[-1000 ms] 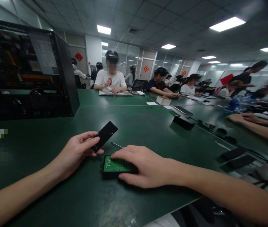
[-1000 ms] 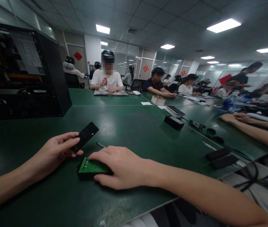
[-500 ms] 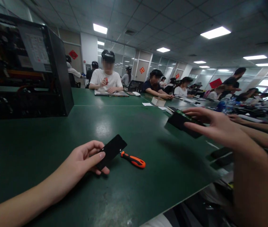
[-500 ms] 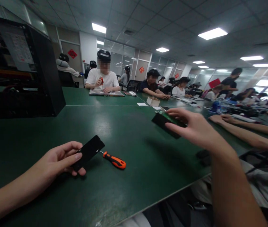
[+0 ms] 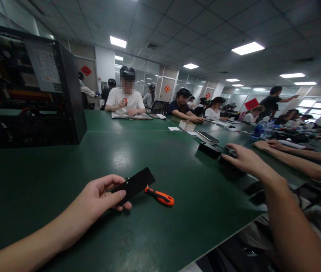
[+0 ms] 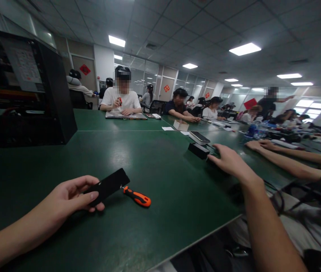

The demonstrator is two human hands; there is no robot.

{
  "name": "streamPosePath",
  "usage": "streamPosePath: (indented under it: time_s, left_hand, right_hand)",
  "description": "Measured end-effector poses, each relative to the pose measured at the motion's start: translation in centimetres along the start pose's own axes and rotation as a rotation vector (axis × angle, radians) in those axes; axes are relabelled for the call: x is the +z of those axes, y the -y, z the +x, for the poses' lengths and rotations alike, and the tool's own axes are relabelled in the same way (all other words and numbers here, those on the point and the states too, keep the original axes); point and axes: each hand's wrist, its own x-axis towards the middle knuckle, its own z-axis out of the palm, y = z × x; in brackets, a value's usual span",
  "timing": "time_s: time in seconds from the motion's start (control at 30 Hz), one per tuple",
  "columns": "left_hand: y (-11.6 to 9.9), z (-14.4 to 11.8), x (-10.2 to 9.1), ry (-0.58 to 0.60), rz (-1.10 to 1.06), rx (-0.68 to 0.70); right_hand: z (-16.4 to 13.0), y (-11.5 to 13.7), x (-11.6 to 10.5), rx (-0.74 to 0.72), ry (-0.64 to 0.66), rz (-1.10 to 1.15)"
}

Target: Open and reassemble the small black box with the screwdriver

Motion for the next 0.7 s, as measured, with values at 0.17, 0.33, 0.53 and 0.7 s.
streamPosePath:
  time_s: [0.17, 0.33, 0.53, 0.7]
  left_hand:
    - [-0.2, -0.4, 0.3, -0.017, 0.108, 0.0]
    - [0.1, -1.4, 0.4, 0.005, 0.192, 0.146]
    - [0.3, -1.3, 0.3, 0.03, 0.21, 0.236]
    - [0.5, -0.7, 0.1, -0.045, 0.334, 0.254]
  right_hand:
    - [-2.6, 15.4, -2.3, -0.335, 0.347, 0.816]
    - [-6.0, 26.1, -1.3, -0.515, 0.949, 1.034]
    - [-6.4, 26.7, -0.1, -0.374, 1.258, 1.246]
    - [-3.8, 17.1, -4.7, -0.411, 0.57, 0.615]
